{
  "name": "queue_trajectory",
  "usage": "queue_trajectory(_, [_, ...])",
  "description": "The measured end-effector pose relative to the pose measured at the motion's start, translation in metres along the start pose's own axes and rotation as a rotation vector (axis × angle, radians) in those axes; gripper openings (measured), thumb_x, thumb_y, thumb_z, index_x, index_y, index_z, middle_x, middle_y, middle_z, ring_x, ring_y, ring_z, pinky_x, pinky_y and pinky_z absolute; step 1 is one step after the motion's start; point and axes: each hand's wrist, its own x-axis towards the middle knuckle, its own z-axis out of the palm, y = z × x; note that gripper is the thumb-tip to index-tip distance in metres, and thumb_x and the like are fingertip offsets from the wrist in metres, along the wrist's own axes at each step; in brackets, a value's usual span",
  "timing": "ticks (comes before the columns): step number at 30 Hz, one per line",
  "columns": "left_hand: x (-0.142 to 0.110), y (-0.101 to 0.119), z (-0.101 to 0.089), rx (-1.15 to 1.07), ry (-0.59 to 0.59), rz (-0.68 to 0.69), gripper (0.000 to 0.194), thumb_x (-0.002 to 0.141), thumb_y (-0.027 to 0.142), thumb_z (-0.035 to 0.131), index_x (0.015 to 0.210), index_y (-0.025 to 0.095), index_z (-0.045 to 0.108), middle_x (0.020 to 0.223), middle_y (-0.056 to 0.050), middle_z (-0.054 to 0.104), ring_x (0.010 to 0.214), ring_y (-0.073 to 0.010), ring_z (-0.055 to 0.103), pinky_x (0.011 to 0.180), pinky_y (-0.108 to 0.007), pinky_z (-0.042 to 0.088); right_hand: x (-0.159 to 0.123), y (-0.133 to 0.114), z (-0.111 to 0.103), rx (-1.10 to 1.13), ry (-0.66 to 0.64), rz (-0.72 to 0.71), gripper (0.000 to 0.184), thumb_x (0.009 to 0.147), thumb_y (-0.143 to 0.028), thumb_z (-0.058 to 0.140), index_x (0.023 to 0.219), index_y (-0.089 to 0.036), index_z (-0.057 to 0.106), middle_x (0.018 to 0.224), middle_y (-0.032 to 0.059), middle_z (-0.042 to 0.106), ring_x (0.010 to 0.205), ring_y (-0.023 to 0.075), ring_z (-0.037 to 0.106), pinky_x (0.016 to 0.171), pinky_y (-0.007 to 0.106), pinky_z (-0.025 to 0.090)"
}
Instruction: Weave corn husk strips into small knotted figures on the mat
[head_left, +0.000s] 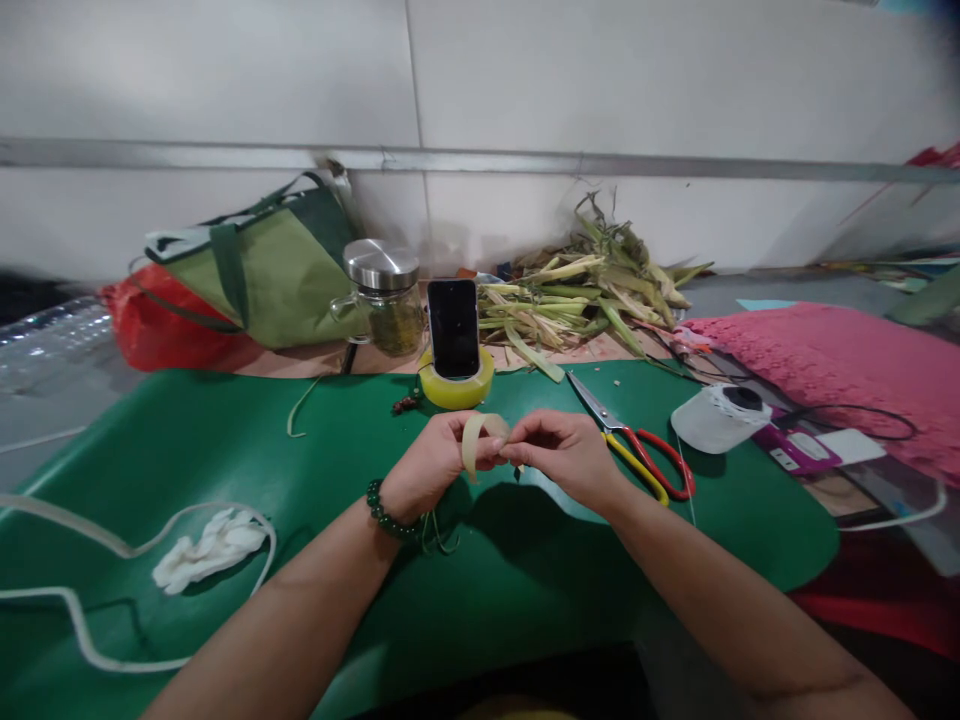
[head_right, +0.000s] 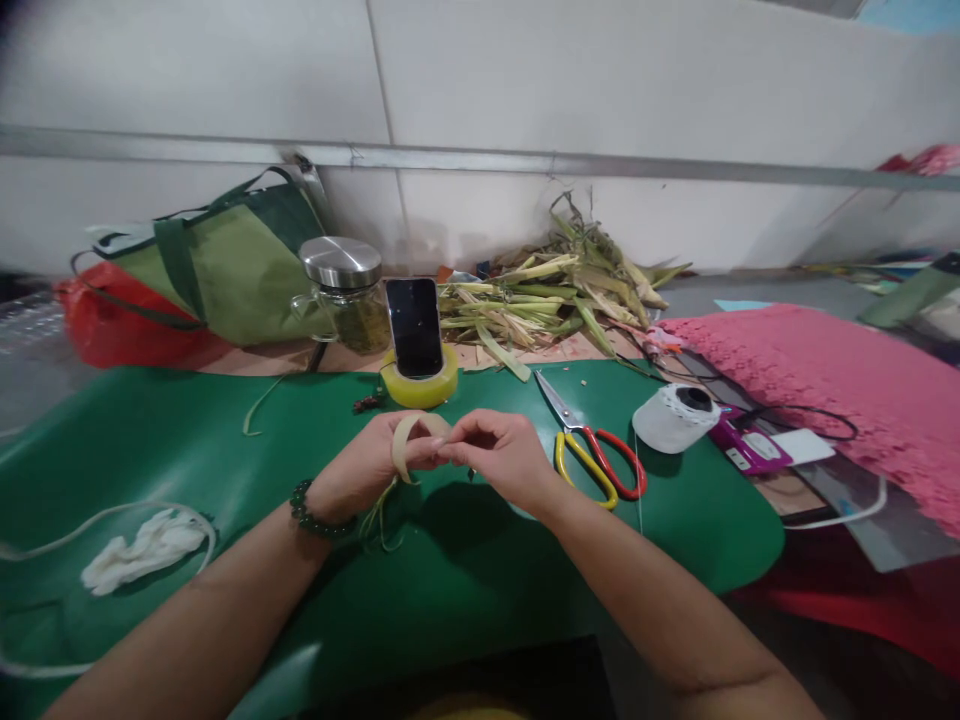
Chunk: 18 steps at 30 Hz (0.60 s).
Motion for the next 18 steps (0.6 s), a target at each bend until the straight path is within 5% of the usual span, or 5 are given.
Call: queue_trajectory(18, [-0.003, 0.007, -0.001, 0.002, 0.086, -0.014, 0.027, 0.056, 0.023, 0.079, 0.078, 0.014, 0.067, 0.073, -0.001, 0.066, 0.065, -0.0109, 0.057, 0.062, -0.023, 0.046, 0.002, 0.006, -0.010, -0.240, -0.066, -0.363, 0.003, 0.078, -0.022, 0.068, 0.078, -0.019, 0.068, 0.076, 0.0032, 0.068, 0.069, 0.0134, 0.063, 0.062, 0.024, 0.052])
